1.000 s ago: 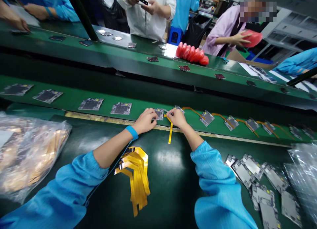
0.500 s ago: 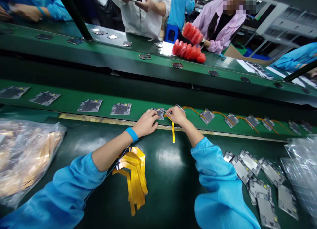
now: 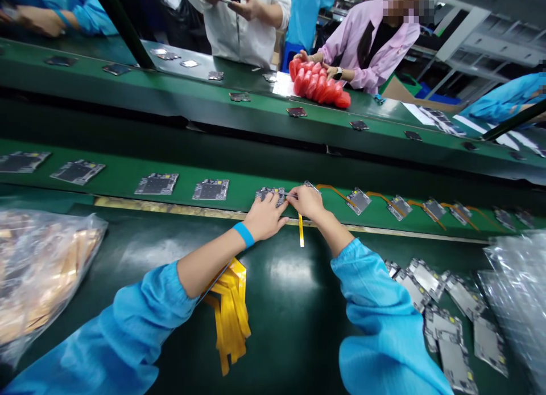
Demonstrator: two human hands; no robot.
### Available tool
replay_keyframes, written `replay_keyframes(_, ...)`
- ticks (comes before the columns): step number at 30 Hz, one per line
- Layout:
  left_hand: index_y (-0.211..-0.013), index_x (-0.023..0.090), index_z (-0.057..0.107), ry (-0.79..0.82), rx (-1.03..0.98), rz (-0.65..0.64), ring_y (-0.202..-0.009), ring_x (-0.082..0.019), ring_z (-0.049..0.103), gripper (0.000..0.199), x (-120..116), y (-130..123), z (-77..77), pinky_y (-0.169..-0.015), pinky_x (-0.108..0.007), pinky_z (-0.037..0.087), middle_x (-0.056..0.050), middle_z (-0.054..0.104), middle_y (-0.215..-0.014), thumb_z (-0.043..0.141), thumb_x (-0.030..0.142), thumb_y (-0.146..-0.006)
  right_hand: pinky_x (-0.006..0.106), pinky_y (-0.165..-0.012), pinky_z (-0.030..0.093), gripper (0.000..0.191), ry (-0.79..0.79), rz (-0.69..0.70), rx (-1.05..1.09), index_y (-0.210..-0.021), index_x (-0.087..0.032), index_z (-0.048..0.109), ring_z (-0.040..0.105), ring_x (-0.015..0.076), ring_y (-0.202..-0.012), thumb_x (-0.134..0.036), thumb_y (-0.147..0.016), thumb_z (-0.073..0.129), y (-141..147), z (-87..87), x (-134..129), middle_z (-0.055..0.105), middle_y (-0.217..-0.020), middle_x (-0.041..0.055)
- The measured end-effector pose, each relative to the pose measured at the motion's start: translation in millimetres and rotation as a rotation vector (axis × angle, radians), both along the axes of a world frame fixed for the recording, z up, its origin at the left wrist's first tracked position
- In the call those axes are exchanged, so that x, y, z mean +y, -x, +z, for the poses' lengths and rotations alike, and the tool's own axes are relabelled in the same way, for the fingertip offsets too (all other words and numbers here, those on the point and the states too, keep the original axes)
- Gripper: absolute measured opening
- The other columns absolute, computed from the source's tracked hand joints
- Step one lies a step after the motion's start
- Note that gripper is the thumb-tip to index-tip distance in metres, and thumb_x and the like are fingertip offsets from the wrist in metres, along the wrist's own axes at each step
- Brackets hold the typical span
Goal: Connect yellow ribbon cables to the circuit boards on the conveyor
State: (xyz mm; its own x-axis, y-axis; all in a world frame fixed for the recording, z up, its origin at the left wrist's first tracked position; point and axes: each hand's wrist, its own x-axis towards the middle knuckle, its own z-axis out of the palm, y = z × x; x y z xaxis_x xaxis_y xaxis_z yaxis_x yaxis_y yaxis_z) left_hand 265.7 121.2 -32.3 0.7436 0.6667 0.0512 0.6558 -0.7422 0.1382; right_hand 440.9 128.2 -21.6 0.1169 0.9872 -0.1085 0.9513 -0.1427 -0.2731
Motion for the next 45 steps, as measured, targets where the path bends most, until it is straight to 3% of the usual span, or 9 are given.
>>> replay_keyframes(4, -0.139, 0.018, 0.059, 0.005, -0.024, -0.008, -0.122, -0.039, 0.046, 0.049, -1, -3, -1.0, -0.097, -0.053, 0.04, -0.021, 0.057, -0.133, 0.051, 0.045, -0.099, 0.028, -0.068, 0.04, 0.037, -0.053, 0.061, -0.004, -0.097, -0.026, 0.08, 0.067, 0.0214, -0.09, -0.044, -0.103, 0.048, -6, 2.6, -4, 0.077, -0.103, 0.0063)
replay_keyframes(9, -0.137, 0.021, 0.059, 0.005, -0.039, -0.006, -0.121, -0.038, 0.046, 0.046, -2, -8, -2.5, -0.095, -0.052, 0.041, -0.02, 0.057, -0.132, 0.053, 0.046, -0.099, 0.027, -0.07, 0.041, 0.017, 0.01, 0.072, 0.02, -0.099, -0.028, 0.077, 0.067, 0.0198, -0.088, -0.037, -0.097, 0.063, -12, -0.2, -6, 0.078, -0.098, 0.0015)
replay_keyframes(15, -0.138, 0.022, 0.06, -0.02, 0.027, -0.047, -0.121, -0.038, 0.048, 0.048, -2, -10, 1.0, -0.096, -0.051, 0.044, -0.02, 0.056, -0.137, 0.052, 0.049, -0.099, 0.028, -0.069, 0.041, 0.017, 0.046, 0.041, -0.044, -0.093, -0.026, 0.077, 0.068, 0.0207, -0.088, -0.038, -0.096, 0.065, -17, 4.0, -8, 0.078, -0.095, 0.0032)
replay_keyframes(20, -0.143, 0.024, 0.057, 0.04, -0.043, -0.141, -0.124, -0.034, 0.051, 0.048, 8, 7, 4.5, -0.098, -0.046, 0.048, -0.015, 0.058, -0.138, 0.051, 0.046, -0.1, 0.027, -0.068, 0.04, 0.019, -0.002, 0.078, -0.079, -0.096, -0.025, 0.075, 0.069, 0.0193, -0.09, -0.039, -0.098, 0.062, -24, 9.7, -20, 0.077, -0.097, 0.002)
replay_keyframes(25, -0.135, 0.021, 0.063, 0.063, -0.227, -0.105, -0.127, -0.03, 0.051, 0.04, 17, 33, 4.6, -0.101, -0.042, 0.049, -0.012, 0.059, -0.136, 0.05, 0.038, -0.102, 0.028, -0.073, 0.039, 0.016, -0.021, 0.288, -0.157, -0.097, -0.024, 0.074, 0.067, 0.0196, -0.092, -0.035, -0.098, 0.064, -22, 15.2, -31, 0.075, -0.103, 0.0035)
replay_keyframes(29, -0.126, 0.021, 0.068, 0.013, -0.322, -0.071, -0.115, -0.028, 0.056, 0.034, 22, 49, 3.7, -0.096, -0.042, 0.051, -0.011, 0.065, -0.121, 0.049, 0.035, -0.102, 0.034, -0.076, 0.036, 0.024, -0.153, 0.145, -0.408, -0.094, -0.015, 0.074, 0.066, 0.0226, -0.086, -0.032, -0.101, 0.058, -23, 23.1, -27, 0.073, -0.102, 0.0124)
replay_keyframes(33, -0.114, 0.019, 0.072, -0.038, -0.361, -0.039, -0.101, -0.026, 0.058, 0.033, 31, 64, 0.6, -0.094, -0.041, 0.05, -0.009, 0.067, -0.105, 0.046, 0.034, -0.103, 0.034, -0.073, 0.035, 0.029, -0.235, 0.08, -0.325, -0.094, -0.016, 0.073, 0.064, 0.0208, -0.08, -0.034, -0.104, 0.052, -22, 28.6, -33, 0.074, -0.099, 0.0111)
replay_keyframes(40, -0.103, 0.018, 0.073, -0.051, -0.383, 0.067, -0.103, -0.025, 0.06, 0.03, 44, 85, -7.2, -0.1, -0.04, 0.047, -0.009, 0.068, -0.101, 0.047, 0.032, -0.102, 0.028, -0.066, 0.04, 0.021, -0.056, 0.322, 0.202, -0.091, -0.022, 0.071, 0.064, 0.017, -0.074, -0.042, -0.093, 0.07, 49, 23.7, -79, 0.072, -0.085, 0.0022)
replay_keyframes(45, -0.101, 0.021, 0.073, -0.011, -0.372, 0.186, -0.1, -0.024, 0.06, 0.026, 49, 99, -3.6, -0.091, -0.037, 0.049, -0.007, 0.068, -0.101, 0.049, 0.031, -0.1, 0.026, -0.069, 0.041, 0.008, 0.083, 0.532, 0.34, -0.097, -0.022, 0.074, 0.066, 0.0156, -0.081, -0.028, -0.092, 0.072, 110, 15.6, -95, 0.072, -0.092, 0.0026)
